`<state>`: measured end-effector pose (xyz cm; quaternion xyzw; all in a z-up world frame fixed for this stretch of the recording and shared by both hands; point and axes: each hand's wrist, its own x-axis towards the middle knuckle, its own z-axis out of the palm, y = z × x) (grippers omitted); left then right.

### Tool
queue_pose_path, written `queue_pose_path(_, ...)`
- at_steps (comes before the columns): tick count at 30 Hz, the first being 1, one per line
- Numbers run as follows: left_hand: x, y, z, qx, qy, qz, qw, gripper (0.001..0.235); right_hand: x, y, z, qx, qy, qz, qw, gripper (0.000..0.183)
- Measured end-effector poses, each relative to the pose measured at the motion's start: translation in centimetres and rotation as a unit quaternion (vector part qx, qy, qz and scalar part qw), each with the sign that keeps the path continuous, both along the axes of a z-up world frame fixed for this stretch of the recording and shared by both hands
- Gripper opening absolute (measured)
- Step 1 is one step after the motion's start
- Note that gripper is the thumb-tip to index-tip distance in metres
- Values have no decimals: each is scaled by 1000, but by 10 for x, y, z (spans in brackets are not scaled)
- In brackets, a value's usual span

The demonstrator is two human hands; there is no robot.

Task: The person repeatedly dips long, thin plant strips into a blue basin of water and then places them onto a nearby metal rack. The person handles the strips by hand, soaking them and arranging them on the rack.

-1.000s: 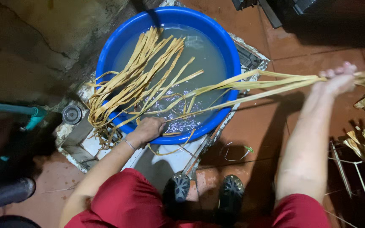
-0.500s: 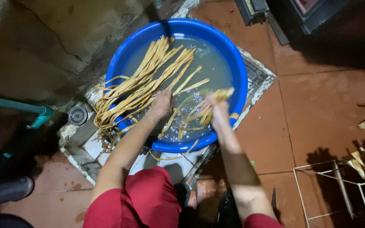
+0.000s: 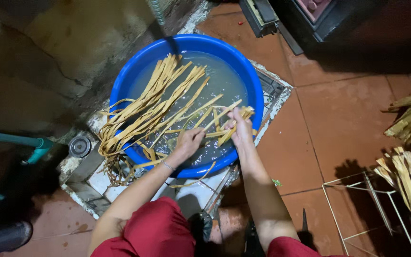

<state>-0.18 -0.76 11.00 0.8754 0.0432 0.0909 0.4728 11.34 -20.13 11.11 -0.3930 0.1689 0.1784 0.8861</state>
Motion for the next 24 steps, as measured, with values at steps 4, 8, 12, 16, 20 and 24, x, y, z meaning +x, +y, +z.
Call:
queue_pose_path(4, -6, -10, 10, -43, 54, -71, 995, 24, -6, -8, 29, -40, -78, -54, 995, 15)
queue_pose_path(8, 9, -32, 41, -182, 89, -99, 974, 32, -19, -3, 48, -69, -118, -21, 990, 12)
queue_pose_path(12, 36, -41, 49, -153, 130, -64, 977, 29, -42, 7, 61, -138, -136, 53, 980, 18)
queue_pose_path(16, 49, -45, 27, -133, 120, -69, 981, 34, -51, 11, 61, -144, -144, 74, 976, 19)
queue_pose_path(20, 47, -47, 22, -32, 116, -70, 990, 41, -49, 24, 37, -133, -117, -16, 984, 16)
queue_pose_path(24, 34, -45, 36, -44, 179, -114, 976, 40, -23, 23, 18, -71, -57, -102, 991, 14)
